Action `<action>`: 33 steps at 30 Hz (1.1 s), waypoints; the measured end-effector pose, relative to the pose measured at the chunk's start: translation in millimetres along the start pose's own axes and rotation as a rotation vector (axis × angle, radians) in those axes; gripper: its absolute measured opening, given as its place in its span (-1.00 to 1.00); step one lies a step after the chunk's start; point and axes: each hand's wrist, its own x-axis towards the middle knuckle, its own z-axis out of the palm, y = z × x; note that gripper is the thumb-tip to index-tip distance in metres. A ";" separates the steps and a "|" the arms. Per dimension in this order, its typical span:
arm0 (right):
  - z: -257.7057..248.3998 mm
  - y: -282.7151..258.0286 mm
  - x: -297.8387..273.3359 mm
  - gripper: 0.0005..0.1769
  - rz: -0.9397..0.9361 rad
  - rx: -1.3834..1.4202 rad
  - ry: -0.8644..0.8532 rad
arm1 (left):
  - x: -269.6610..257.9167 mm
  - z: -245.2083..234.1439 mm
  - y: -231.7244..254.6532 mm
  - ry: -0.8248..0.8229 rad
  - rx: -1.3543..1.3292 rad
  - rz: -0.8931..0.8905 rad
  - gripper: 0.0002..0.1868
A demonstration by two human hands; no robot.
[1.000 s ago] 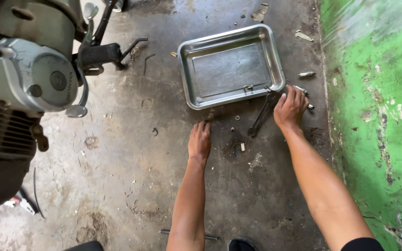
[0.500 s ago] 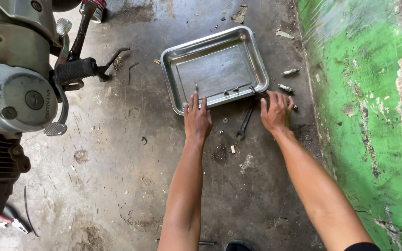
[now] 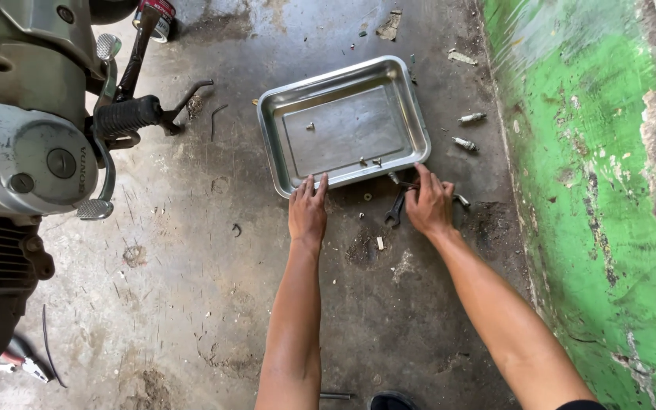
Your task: Removing bolts and fitting a plastic fairing onto a motorcycle
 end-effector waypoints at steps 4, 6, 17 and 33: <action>-17.7 -36.2 -0.2 -0.28 0.073 0.105 -0.094 | -4.2 -9.5 4.9 0.024 0.032 -0.002 -0.48; -8.7 -37.6 -3.9 -0.28 0.101 0.078 -0.155 | -6.3 -21.6 6.1 0.016 0.037 -0.040 -0.47; 8.1 31.3 -54.8 -0.50 0.212 -0.029 -0.109 | -51.5 -56.2 -73.5 -0.087 0.066 -0.218 -0.42; -29.5 -71.2 25.0 -0.45 -0.170 0.145 -0.197 | -108.1 -70.5 -127.1 0.137 0.173 -0.257 -0.55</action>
